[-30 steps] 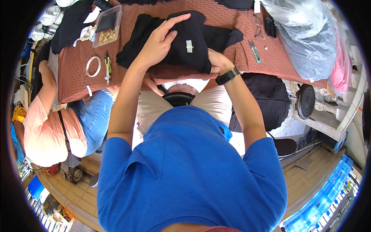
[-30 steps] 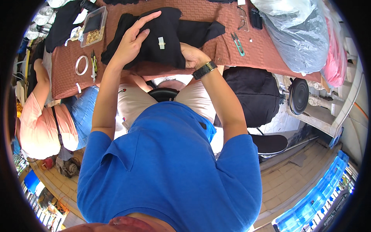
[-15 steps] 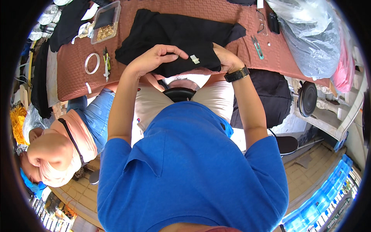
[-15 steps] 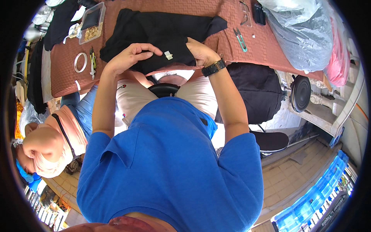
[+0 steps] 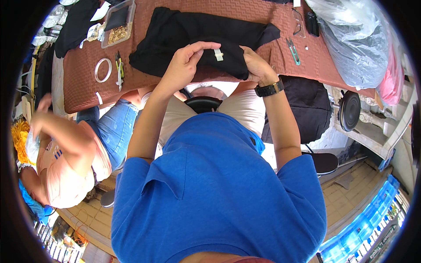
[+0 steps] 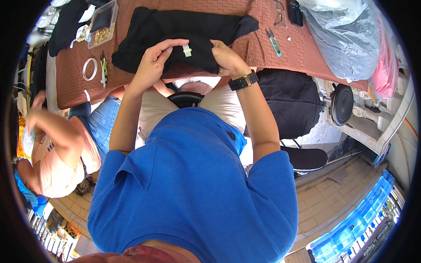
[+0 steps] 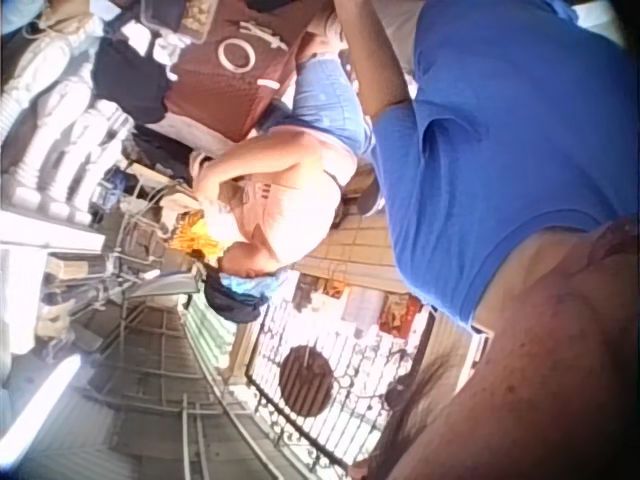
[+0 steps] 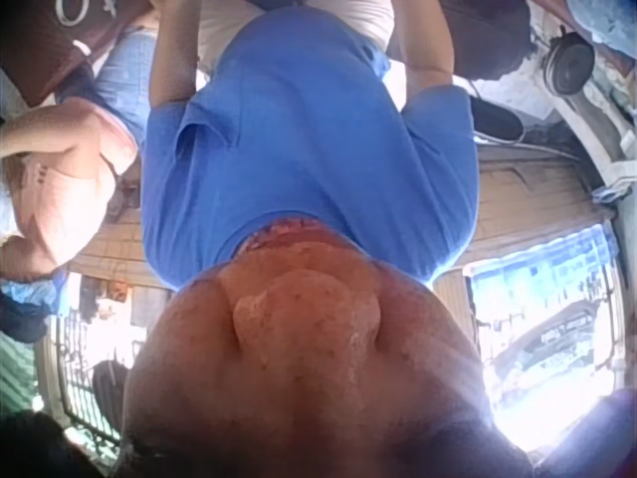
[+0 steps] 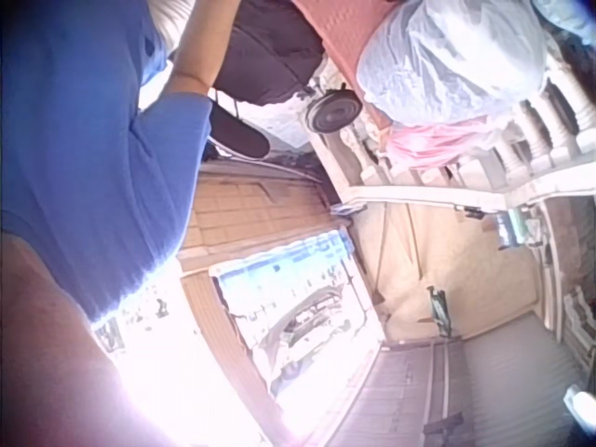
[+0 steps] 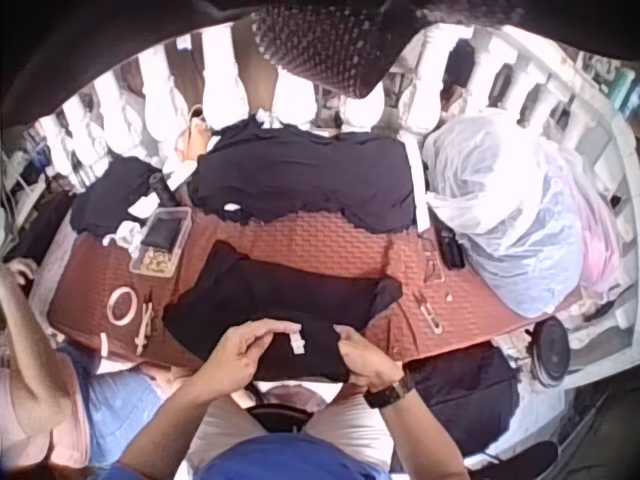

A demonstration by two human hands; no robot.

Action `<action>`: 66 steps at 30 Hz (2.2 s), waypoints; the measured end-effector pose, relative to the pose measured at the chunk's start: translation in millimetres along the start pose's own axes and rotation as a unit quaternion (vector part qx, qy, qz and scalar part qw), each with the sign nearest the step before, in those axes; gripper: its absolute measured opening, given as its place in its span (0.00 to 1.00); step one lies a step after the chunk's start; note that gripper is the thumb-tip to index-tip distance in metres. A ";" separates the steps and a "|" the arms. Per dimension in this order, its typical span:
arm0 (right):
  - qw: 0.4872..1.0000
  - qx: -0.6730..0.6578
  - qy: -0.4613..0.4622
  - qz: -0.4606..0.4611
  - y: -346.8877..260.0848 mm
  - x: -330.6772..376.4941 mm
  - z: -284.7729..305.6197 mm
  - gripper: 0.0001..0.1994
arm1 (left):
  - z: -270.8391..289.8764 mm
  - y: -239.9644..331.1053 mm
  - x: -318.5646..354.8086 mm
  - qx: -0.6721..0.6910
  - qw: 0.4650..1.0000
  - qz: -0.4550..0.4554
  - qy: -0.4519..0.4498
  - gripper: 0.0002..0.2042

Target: The person attaches small white labels to black fabric items by hand using a needle and thread, then cuts the thread with shears.

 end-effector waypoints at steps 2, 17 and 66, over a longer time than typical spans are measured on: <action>1.000 -0.022 0.000 0.013 1.4 1.6 -3.3 0.14 | -4.9 5.3 0.7 -0.004 0.999 -0.020 0.033 0.12; 0.994 -0.054 -0.033 0.094 -0.7 12.5 -9.4 0.15 | -17.5 15.3 2.6 0.130 0.983 0.010 0.131 0.14; 0.876 0.263 0.303 0.268 -28.9 36.2 -5.6 0.14 | -17.3 4.4 0.3 0.157 0.973 0.050 0.161 0.21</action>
Point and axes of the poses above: each hand's wrist, its own x-axis away from the middle knuckle, its own z-axis out of the back of the hand, y = z × x, the point moved 3 cm from there along -x, towards the middle knuckle, and after that the axes turned 10 degrees about x, right-handed, at the moved point
